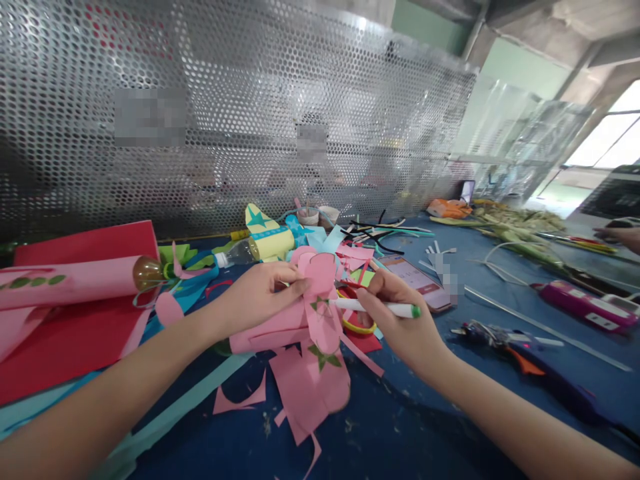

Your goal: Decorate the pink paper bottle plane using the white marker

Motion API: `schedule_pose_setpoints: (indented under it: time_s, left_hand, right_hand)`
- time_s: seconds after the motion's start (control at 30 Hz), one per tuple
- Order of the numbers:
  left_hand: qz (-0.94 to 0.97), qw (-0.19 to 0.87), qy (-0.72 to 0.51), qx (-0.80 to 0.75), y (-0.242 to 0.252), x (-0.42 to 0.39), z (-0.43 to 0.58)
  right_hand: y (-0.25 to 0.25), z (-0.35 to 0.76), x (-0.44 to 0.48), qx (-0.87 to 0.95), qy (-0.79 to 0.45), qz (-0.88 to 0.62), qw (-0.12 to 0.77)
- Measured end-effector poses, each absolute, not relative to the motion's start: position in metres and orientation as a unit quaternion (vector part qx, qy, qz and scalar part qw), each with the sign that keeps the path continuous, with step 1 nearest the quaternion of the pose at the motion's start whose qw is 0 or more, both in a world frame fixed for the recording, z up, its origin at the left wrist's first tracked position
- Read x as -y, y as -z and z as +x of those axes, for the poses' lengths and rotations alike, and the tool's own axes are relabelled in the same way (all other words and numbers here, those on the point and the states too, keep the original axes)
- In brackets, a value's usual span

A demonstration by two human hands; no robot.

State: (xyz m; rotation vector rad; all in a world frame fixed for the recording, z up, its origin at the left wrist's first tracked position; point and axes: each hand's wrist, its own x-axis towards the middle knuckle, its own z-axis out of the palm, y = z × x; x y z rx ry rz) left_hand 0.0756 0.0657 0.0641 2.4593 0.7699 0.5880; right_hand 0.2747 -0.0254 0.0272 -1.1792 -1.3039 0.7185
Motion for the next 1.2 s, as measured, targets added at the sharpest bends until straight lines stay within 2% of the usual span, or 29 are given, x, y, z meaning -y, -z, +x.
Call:
schedule_pose_setpoints:
  time_s: [0.27, 0.43, 0.7, 1.2]
  left_hand:
    - [0.902, 0.244, -0.22, -0.28, -0.063, -0.066, 0.075]
    - [0.904, 0.245, -0.223, -0.271, -0.062, -0.067, 0.074]
    - [0.901, 0.25, -0.224, -0.276, -0.061, -0.068, 0.075]
    - [0.905, 0.236, -0.226, -0.273, -0.063, -0.066, 0.075]
  right_hand:
    - [-0.028, 0.274, 0.026, 0.557, -0.303, -0.504, 0.587]
    - [-0.031, 0.273, 0.031, 0.552, -0.276, -0.478, 0.625]
    - [-0.021, 0.27, 0.034, 0.611, -0.271, -0.477, 0.571]
    - [-0.02, 0.269, 0.031, 0.595, -0.278, -0.497, 0.567]
